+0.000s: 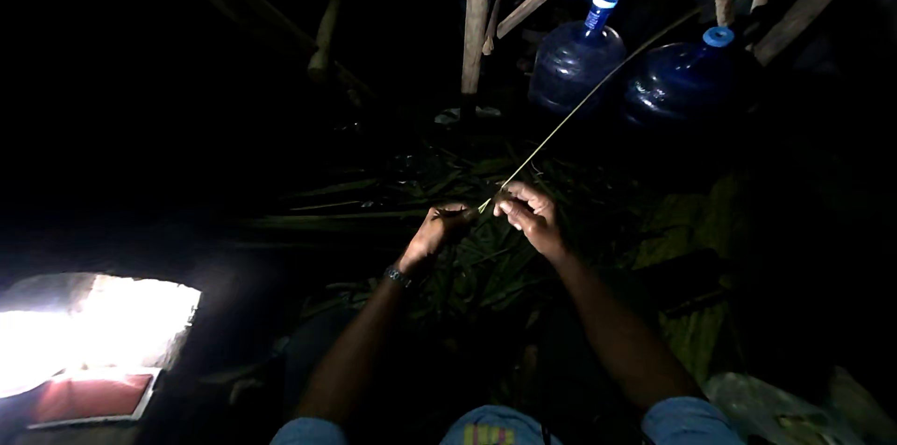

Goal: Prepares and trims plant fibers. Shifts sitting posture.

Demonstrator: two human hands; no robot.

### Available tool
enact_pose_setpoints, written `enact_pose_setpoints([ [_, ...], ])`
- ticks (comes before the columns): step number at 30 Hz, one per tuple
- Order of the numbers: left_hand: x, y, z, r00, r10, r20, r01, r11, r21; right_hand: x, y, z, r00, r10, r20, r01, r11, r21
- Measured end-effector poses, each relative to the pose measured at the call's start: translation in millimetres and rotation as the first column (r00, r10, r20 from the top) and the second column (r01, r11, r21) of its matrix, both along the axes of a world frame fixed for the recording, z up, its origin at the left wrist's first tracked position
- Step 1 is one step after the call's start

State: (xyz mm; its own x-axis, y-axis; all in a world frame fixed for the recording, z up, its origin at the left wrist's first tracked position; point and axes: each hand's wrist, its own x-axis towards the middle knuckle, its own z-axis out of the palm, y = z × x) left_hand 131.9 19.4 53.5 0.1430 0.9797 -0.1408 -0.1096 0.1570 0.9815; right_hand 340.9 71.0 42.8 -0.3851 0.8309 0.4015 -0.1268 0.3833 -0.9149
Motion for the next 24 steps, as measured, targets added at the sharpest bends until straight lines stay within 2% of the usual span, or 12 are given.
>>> enact_pose_setpoints([
  [5,3,-1,2,0.999,-0.016,-0.049,0.015,1.000,-0.026,27,15,10,0.982,-0.072,-0.177,0.068,0.997,-0.032],
  [9,-2,-2,8,0.989,0.008,-0.148,-0.011,1.000,-0.021,51,25,16,0.932,-0.139,-0.336,0.117,0.990,-0.085],
  [15,-26,-1,15,0.958,0.073,-0.278,-0.065,0.997,0.035,83,33,28,0.848,-0.340,-0.406,0.263,0.936,-0.235],
  [21,-55,-6,25,0.919,0.187,-0.348,-0.168,0.982,0.083,106,45,29,0.660,-0.580,-0.478,0.443,0.814,-0.376],
  [24,-54,-8,26,0.902,0.205,-0.380,-0.162,0.976,0.143,105,48,24,0.558,-0.659,-0.503,0.504,0.752,-0.425],
])
